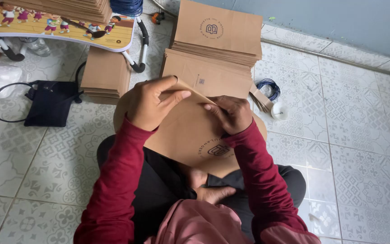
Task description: Folding the bottom flaps of paper bags and stacking them neatly on the floor.
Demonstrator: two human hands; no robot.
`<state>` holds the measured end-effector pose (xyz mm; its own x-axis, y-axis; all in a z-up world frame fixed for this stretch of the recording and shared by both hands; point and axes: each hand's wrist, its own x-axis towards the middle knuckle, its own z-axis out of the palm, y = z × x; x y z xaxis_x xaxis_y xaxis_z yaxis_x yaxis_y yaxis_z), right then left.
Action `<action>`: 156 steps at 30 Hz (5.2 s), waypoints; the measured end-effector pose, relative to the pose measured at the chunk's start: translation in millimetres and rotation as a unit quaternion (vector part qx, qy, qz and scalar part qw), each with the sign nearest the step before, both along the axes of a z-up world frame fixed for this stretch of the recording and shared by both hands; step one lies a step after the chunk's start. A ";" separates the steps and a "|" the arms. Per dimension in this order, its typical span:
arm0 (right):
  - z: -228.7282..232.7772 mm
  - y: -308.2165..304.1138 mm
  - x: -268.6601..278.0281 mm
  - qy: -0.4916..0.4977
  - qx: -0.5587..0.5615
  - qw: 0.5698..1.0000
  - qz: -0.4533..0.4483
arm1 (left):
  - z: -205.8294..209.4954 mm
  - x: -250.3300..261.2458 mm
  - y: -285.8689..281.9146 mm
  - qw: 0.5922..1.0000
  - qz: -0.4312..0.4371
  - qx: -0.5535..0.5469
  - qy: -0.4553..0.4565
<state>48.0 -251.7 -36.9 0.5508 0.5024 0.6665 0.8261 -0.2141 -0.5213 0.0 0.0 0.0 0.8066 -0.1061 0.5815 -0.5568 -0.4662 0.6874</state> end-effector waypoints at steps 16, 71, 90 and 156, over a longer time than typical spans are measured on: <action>1.0 8.4 2.3 -0.083 -0.149 0.981 -0.094 | 17.3 3.9 -35.8 0.922 0.136 0.246 -0.268; 2.5 -156.1 -30.4 0.121 -0.063 0.944 -0.302 | 19.2 39.2 71.4 0.966 0.170 0.022 -0.195; 30.7 -103.6 -24.1 -0.127 -0.106 0.962 -0.217 | -29.9 53.0 -73.2 0.965 -0.039 0.252 -0.061; -276.2 -51.3 -96.5 -0.076 -0.345 0.918 -0.182 | -335.3 -62.7 -16.1 0.878 -0.049 0.422 0.219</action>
<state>-48.5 -303.0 -313.1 0.6930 0.6347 0.3419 0.6863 -0.7260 -0.0432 -62.7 -16.1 -335.3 0.8960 -0.4322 -0.1018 -0.3915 -0.8771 0.2781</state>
